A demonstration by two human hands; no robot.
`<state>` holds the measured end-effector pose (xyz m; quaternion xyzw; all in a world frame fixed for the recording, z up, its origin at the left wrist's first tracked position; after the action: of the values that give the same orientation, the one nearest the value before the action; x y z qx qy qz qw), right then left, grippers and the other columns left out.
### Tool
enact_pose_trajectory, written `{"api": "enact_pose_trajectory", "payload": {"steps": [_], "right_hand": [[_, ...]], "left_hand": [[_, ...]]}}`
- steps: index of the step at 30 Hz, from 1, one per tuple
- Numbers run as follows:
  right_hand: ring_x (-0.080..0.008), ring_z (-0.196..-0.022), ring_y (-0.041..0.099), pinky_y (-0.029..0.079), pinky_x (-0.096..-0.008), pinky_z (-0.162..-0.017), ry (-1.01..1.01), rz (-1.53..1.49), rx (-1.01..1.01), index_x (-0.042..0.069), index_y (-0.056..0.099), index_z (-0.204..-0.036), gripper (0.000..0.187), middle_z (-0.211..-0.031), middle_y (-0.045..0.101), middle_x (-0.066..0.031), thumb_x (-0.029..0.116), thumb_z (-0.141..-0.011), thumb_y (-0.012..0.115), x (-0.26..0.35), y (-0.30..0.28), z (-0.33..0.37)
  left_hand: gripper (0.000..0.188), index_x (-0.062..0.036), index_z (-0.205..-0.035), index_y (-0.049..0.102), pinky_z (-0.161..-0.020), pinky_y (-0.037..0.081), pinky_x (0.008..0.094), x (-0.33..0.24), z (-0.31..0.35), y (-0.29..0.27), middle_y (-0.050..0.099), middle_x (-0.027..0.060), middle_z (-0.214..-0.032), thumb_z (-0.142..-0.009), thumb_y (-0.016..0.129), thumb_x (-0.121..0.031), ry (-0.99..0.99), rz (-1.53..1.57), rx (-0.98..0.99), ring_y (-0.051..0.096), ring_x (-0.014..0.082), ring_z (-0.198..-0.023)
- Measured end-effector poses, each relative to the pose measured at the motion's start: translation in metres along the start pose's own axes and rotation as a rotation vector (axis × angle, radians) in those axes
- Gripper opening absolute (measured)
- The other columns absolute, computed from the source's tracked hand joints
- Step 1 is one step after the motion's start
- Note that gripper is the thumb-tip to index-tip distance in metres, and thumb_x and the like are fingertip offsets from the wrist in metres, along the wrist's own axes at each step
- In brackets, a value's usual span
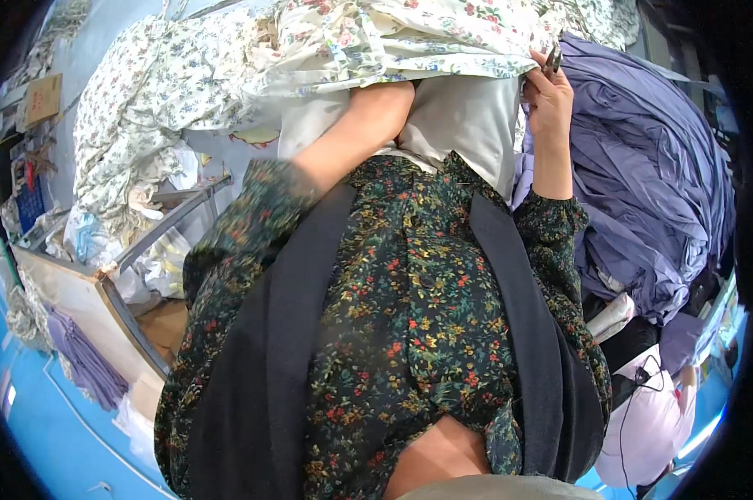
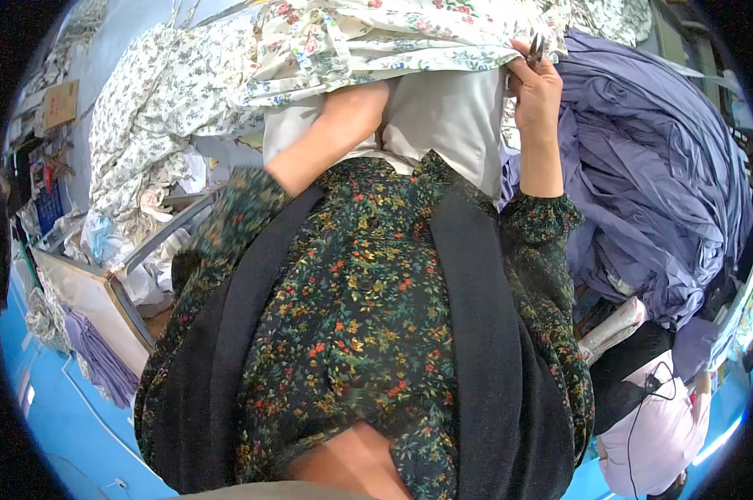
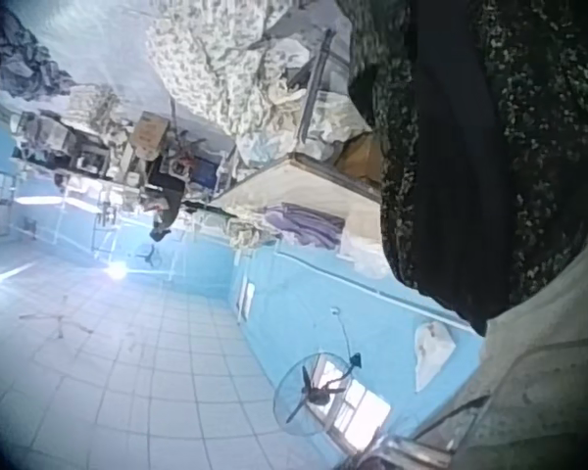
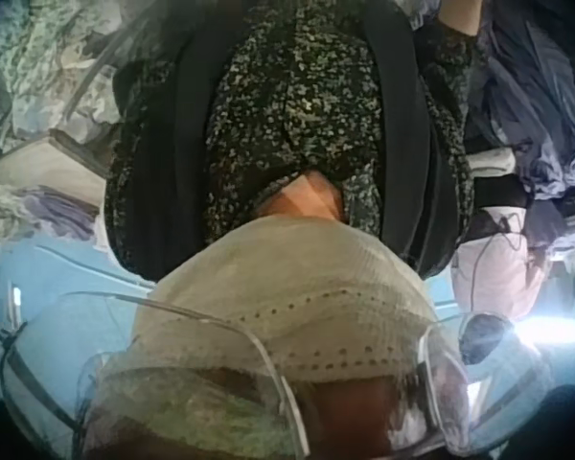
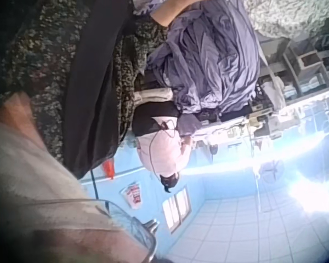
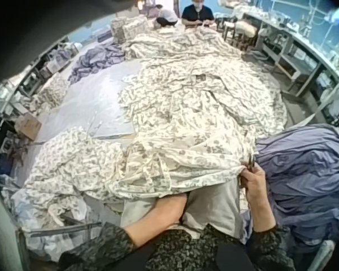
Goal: The person trims loose threads from floral fabric pieces using thread snips, shakes and turns the fabric over, and cuts remaining threads.
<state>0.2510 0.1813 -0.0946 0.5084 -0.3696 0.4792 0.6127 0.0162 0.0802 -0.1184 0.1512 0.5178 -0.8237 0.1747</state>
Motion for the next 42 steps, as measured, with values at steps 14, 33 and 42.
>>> {"api": "enact_pose_trajectory", "payload": {"steps": [14,33,42], "right_hand": [[-0.003,-0.065,0.05,0.036,-0.018,-0.056,-0.095,0.256,0.0,0.002,0.069,-0.107,0.021,-0.081,0.064,0.0035,0.001,-0.086,0.067,0.01,-0.019,-0.02],[-0.0056,-0.062,0.052,0.038,-0.0199,-0.06,0.264,0.446,0.414,-0.003,0.069,-0.105,0.023,-0.068,0.063,-0.0006,0.015,-0.092,0.064,0.007,0.143,0.088],[-0.0056,-0.056,0.051,0.038,-0.0217,-0.053,0.385,0.635,0.526,-0.001,0.069,-0.084,0.029,-0.059,0.057,0.0021,0.026,-0.092,0.065,-0.008,0.128,0.112]], "left_hand": [[0.022,-0.0068,-0.094,0.067,-0.074,0.05,0.0362,-0.026,0.095,-0.161,0.066,0.0065,-0.097,-0.076,0.074,-0.016,0.635,-0.237,-0.856,0.064,0.0262,-0.084],[0.022,-0.0071,-0.076,0.057,-0.056,0.049,0.0353,-0.041,0.139,-0.074,0.055,0.0039,-0.082,-0.072,0.074,-0.02,0.586,0.031,-0.452,0.062,0.0207,-0.072],[0.032,-0.0072,-0.071,0.059,-0.052,0.047,0.0417,-0.01,0.148,-0.066,0.058,0.0072,-0.07,-0.086,0.067,-0.034,0.305,0.068,-0.21,0.061,0.0297,-0.063]]}}
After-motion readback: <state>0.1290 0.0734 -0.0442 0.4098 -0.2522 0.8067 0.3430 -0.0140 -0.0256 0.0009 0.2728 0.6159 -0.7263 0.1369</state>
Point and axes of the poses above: each hand's wrist, its own z-axis away from the middle knuckle, its own y-axis out of the palm, x = y × z, the point moved 8 cm from there along -z, towards the middle knuckle
